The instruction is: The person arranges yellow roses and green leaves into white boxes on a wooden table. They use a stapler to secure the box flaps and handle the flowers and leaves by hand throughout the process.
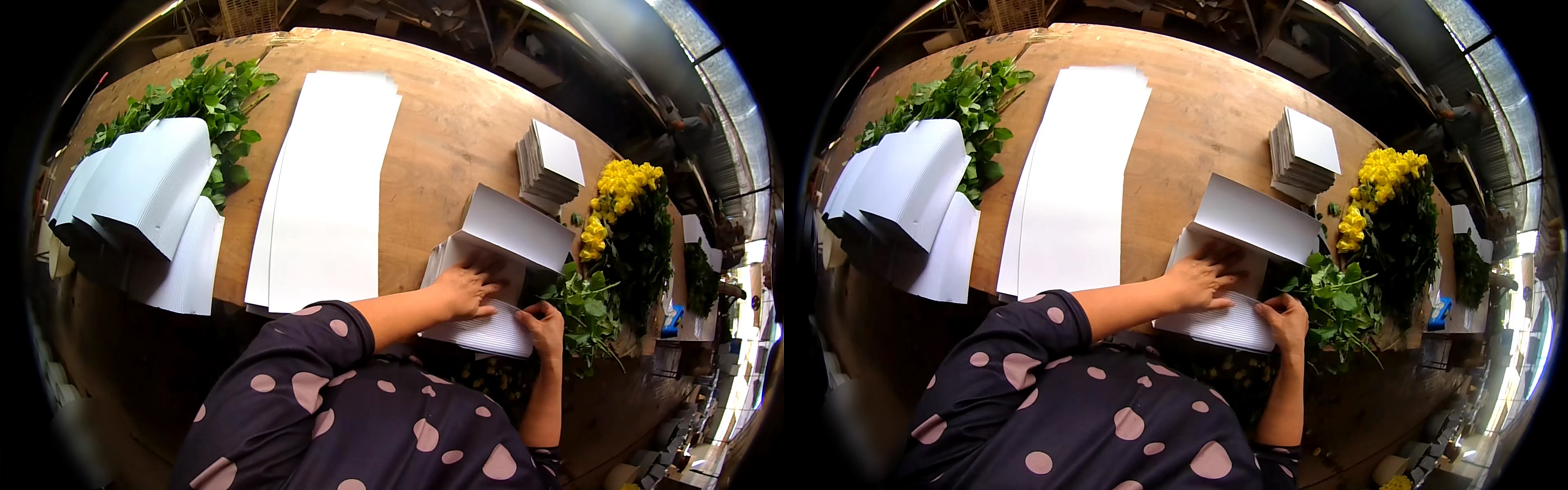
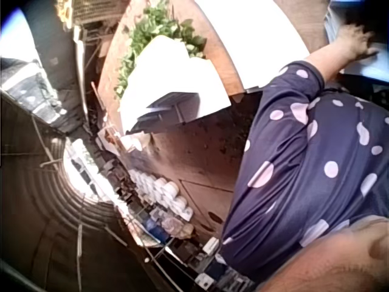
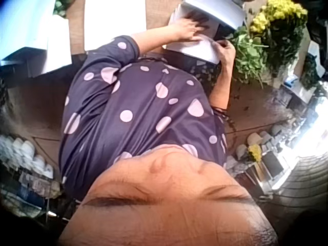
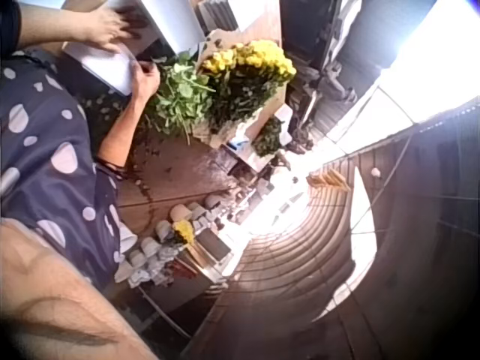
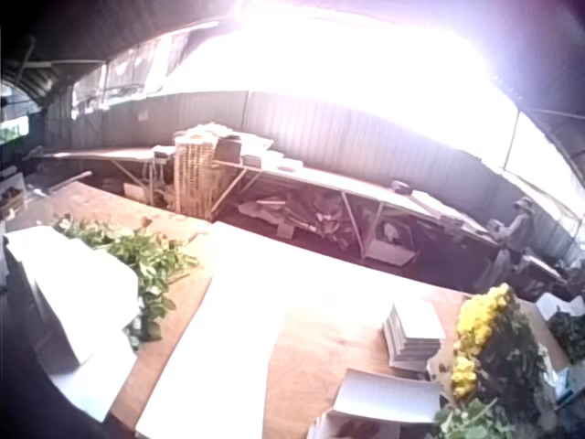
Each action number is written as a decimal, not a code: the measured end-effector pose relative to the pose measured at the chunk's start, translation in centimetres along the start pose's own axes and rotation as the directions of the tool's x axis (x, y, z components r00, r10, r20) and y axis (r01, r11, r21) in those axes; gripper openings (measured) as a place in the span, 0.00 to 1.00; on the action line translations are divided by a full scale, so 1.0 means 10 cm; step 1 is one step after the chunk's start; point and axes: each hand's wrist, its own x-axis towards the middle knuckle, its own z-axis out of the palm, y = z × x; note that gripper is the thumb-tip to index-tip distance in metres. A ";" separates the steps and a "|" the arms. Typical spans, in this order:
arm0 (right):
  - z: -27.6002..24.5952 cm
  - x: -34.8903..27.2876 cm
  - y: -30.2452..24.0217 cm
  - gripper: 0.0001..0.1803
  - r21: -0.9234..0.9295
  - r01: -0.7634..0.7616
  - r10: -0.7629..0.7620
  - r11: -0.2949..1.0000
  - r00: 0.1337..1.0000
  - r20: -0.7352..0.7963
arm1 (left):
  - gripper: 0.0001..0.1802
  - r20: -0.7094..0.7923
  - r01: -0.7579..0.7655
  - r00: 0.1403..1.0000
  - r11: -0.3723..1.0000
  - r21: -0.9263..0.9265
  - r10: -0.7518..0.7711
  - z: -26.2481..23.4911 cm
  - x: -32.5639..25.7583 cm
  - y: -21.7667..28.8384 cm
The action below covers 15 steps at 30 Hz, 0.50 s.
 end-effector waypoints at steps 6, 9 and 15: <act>-0.05 -0.16 -0.56 0.08 -0.439 0.109 -0.209 0.892 0.960 -0.187 | 0.33 -0.061 -0.016 0.998 1.000 0.005 0.016 0.07 0.02 -0.06; 0.04 -0.05 -0.97 0.11 -0.437 0.414 -0.577 0.799 0.734 -0.359 | 0.32 -0.018 0.001 1.000 1.000 -0.011 -0.001 0.10 -0.03 -0.04; 0.06 0.70 -1.40 0.48 -0.579 0.596 -0.728 0.556 0.686 0.008 | 0.33 -0.066 -0.042 0.997 0.998 -0.042 0.039 0.14 0.07 -0.06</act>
